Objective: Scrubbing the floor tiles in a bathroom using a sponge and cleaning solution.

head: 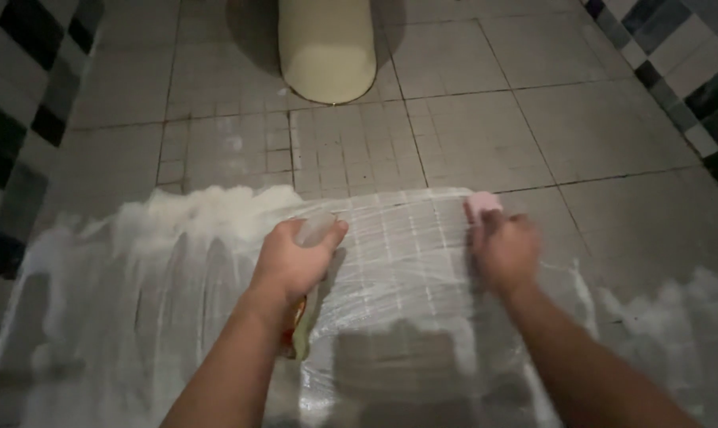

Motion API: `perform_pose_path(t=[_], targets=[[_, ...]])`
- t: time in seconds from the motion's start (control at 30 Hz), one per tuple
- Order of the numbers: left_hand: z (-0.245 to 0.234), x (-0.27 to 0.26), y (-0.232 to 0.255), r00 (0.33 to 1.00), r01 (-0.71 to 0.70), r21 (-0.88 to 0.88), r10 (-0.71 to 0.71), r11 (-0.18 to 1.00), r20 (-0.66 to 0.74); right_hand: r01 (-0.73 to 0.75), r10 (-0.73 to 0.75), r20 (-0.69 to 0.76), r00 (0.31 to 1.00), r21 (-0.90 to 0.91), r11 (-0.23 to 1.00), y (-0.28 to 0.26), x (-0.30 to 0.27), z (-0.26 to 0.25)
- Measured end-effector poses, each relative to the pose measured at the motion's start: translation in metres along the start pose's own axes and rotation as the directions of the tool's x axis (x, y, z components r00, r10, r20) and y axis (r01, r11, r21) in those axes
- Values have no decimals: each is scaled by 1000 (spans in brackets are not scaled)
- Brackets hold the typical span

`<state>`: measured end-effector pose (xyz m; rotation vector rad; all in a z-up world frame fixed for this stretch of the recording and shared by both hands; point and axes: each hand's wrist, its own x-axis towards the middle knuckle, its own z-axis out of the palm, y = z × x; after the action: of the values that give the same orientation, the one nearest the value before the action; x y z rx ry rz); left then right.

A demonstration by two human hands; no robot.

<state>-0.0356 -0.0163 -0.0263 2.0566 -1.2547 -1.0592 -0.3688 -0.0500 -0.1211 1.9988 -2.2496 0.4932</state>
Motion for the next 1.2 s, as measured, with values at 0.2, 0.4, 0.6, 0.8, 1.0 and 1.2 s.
perform_pose_path(t=[0.2,0.4,0.6,0.8,1.0,1.2], targets=[[-29,-25,17,995,95,25,-94,995,-13,24,-61,76,995,417,909,-161,-47,8],[-51,-29,-6,992,77,50,-72,996,-101,570,-484,-301,821,449,688,-261,-131,17],[-75,-59,-6,963,254,-103,-262,962,-69,377,-388,-46,920,372,849,-143,-84,-7],[-84,-54,-28,963,240,-48,-231,970,138,40,-36,-31,999,160,986,-37,-80,-27],[-85,-52,-39,900,185,-27,-159,982,406,217,-216,-34,976,256,942,-125,-145,-31],[-94,-68,-20,882,160,52,-166,986,442,546,-684,110,721,517,659,-233,-190,0]])
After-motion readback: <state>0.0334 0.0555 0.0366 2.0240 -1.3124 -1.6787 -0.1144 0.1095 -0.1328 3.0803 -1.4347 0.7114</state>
